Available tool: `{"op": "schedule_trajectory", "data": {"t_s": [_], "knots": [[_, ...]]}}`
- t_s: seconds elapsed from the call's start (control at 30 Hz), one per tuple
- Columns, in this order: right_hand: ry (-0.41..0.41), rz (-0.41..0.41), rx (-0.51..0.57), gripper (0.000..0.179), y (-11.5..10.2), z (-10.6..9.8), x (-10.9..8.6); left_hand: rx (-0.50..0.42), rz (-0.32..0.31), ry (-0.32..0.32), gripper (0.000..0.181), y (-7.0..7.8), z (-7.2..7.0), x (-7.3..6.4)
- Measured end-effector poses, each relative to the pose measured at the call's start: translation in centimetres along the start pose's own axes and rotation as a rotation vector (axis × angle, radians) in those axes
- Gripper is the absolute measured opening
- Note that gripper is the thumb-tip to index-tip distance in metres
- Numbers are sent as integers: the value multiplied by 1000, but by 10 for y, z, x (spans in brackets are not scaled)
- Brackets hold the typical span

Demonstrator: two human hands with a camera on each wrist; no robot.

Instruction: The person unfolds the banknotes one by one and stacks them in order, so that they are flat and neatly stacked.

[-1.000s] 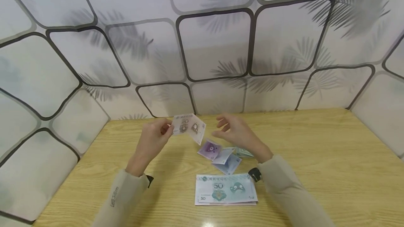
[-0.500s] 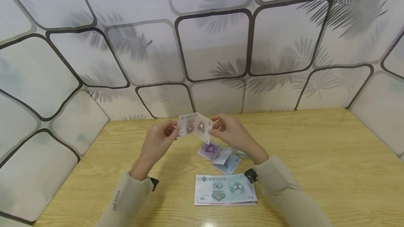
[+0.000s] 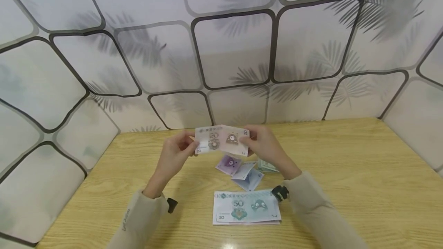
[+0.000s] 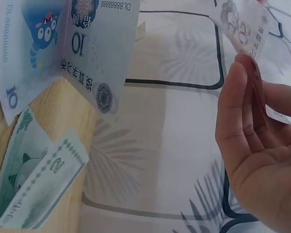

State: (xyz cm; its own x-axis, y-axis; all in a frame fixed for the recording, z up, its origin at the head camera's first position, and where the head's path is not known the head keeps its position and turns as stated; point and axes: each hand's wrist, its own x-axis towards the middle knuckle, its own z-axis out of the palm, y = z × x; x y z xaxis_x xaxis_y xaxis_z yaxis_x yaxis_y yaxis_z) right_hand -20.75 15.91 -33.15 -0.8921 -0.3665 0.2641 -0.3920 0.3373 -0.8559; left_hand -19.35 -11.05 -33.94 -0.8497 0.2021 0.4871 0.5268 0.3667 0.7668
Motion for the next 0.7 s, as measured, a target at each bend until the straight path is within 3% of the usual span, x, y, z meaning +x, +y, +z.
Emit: {"op": "schedule_trajectory", "data": {"t_s": [0.1, 0.23, 0.37, 0.7], "knots": [[-22, 24, 62, 26, 3, -5, -2, -107, -70, -17, 11, -4, 0, 0], [-65, 80, 159, 30, 9, -12, -6, -261, -218, -65, 13, -9, 1, -2], [-105, 121, 221, 34, 15, -18, -12, -347, -331, -120, 18, -13, 4, -7], [-125, 174, 311, 32, 22, -26, -31, -426, -367, -188, 11, -15, 19, -17]]}}
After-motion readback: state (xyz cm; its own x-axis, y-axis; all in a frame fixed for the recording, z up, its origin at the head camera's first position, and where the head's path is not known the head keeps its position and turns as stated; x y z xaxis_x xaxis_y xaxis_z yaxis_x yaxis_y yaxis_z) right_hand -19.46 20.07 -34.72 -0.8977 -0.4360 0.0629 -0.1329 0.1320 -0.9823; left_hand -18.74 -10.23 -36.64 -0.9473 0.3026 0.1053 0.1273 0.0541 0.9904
